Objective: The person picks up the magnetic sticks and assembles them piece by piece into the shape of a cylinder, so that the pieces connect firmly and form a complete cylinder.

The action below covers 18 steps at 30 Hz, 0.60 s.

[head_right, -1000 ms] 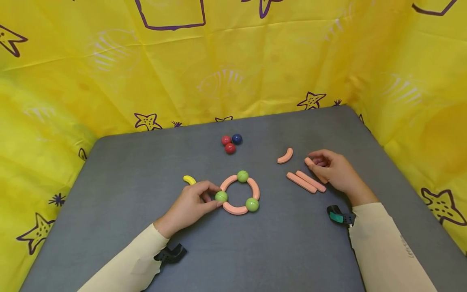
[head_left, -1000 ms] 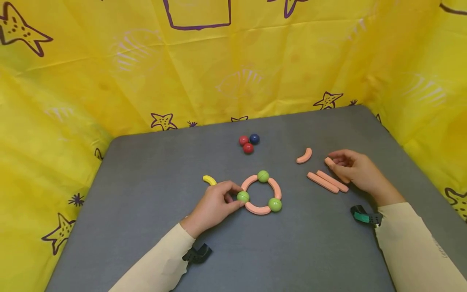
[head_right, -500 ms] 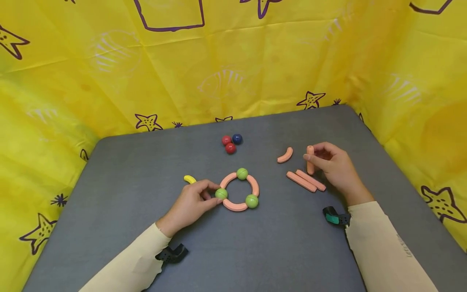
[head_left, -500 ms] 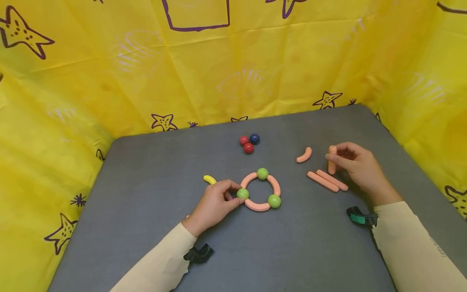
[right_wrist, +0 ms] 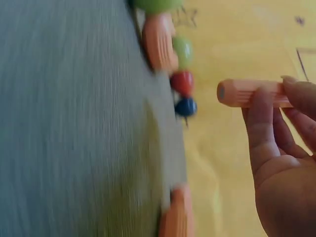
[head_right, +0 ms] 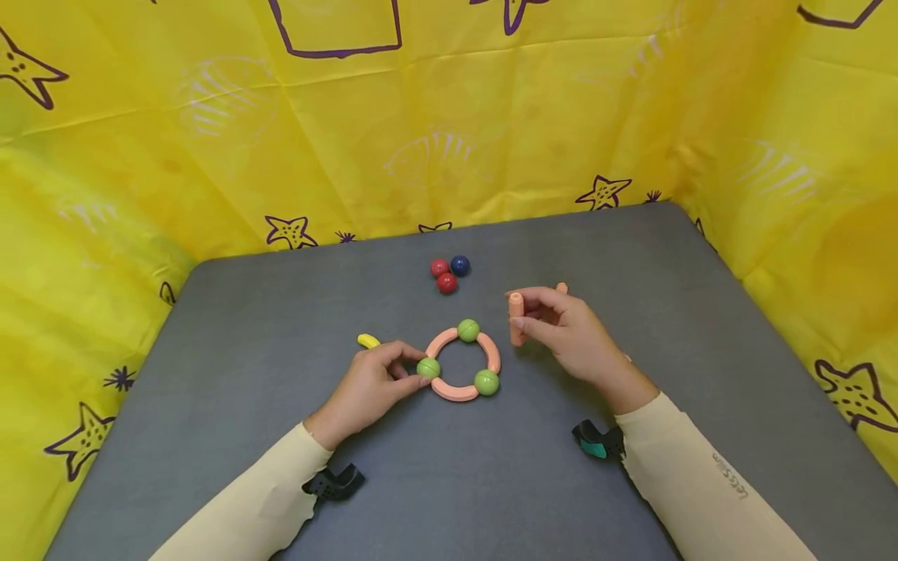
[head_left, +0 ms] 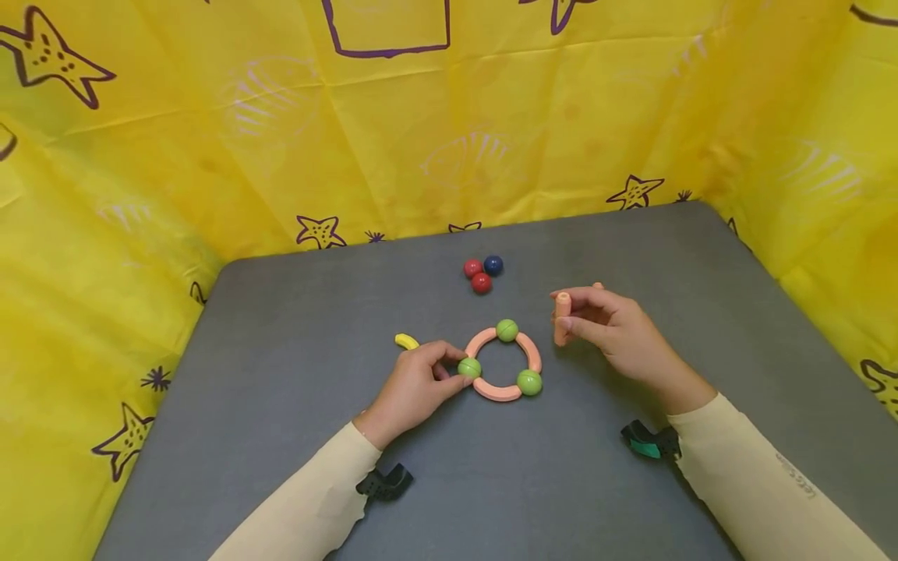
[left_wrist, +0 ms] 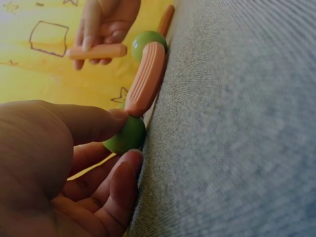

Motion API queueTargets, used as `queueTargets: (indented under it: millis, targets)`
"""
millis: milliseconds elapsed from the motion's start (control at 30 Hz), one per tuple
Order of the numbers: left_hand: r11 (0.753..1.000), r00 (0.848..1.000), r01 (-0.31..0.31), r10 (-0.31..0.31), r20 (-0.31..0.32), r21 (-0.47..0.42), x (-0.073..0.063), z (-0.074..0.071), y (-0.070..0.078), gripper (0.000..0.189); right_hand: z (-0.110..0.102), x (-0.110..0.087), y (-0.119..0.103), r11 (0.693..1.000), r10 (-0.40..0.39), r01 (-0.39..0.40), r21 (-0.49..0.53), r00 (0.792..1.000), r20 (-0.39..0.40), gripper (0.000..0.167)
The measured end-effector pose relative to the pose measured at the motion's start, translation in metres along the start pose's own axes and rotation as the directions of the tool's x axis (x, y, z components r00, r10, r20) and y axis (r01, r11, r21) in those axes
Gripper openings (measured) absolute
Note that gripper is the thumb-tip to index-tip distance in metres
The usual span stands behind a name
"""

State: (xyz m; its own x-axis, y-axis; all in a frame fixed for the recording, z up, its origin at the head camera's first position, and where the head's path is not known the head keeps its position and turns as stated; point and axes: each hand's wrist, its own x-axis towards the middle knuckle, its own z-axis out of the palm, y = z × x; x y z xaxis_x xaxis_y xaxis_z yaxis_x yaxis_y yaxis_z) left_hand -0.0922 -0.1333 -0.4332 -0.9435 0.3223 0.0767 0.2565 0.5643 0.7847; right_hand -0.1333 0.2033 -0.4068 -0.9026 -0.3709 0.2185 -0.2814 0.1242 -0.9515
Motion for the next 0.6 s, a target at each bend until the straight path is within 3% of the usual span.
queueTargets:
  millis: [267, 600]
  targets:
    - [1.0, 1.0, 0.011, -0.01, -0.012, 0.007, 0.001, 0.0, 0.0, 0.023, 0.043, 0.02, -0.015, 0.999, 0.026, -0.024, -0.031, 0.995, 0.093, 0.022]
    - [1.0, 1.0, -0.009, 0.008, -0.02, -0.022, 0.002, 0.0, -0.004, 0.023, 0.084, 0.042, -0.023, 0.998, -0.019, 0.009, 0.063, 0.987, 0.163, 0.017]
